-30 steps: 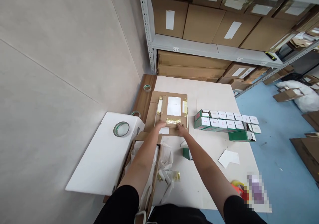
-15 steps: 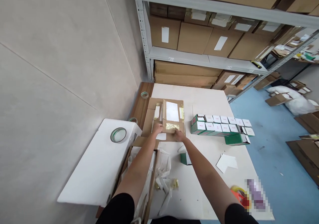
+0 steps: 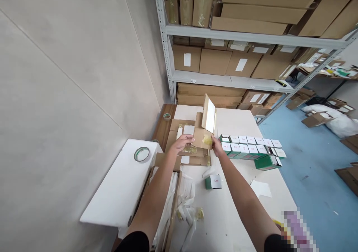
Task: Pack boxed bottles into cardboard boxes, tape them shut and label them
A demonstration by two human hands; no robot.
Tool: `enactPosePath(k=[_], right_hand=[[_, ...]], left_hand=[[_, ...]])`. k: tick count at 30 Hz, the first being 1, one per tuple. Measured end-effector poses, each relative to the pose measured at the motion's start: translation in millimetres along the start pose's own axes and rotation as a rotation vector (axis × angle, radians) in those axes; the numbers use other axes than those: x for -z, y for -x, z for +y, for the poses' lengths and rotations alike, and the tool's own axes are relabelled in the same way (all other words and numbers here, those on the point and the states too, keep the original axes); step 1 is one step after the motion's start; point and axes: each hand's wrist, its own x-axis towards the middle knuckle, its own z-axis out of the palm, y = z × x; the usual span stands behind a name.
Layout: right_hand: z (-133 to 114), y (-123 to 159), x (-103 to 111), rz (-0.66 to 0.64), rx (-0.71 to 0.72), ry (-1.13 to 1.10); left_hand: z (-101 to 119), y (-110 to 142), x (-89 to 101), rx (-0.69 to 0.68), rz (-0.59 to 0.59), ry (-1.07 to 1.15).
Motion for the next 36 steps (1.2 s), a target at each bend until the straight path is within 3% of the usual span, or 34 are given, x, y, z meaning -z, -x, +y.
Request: enactPosePath(k=[5,10,14,18,22,25,28,31,36], right_hand=[[-30.6,21.7,51.8,0.035,0.005,-0.319],[-41.7,69.4,91.5,0.031,0.006,-0.388],[-43.1,122.0,109.1,0.026,0.099,-0.378],[-36.1,175.9,141.5,0.057,0.143,-0.331],[-14.2,229.2,196.4,0.112,0.125,-0.235],[14.0,272.7,237.3,0.133,0.047,-0.142],[47.6,314.6,264.4,0.147,-0.054,-0.067],[78.8,344.6,274.1,0.147,-0.166,0.035],[111.2,363.7,264.2,0.073,-0.242,0.224]], left_hand=[[13.9,38.2,-5.5,-0.033,0.014,0.055],[9.8,79.3,-32.6,-0.101,0.092,-0.053],[-0.4,102.9,-73.2,-0.044,0.235,-0.202],[-14.8,119.9,-135.6,-0.016,0.337,-0.33],[-47.3,136.8,-217.7,-0.04,0.373,-0.395],[-85.8,153.3,-280.2,0.012,0.42,-0.421],[-125.4,172.5,-328.7,0.072,0.431,-0.364],[-152.2,193.0,-353.6,0.132,0.477,-0.414],[-158.9,222.9,-354.0,0.19,0.553,-0.686]])
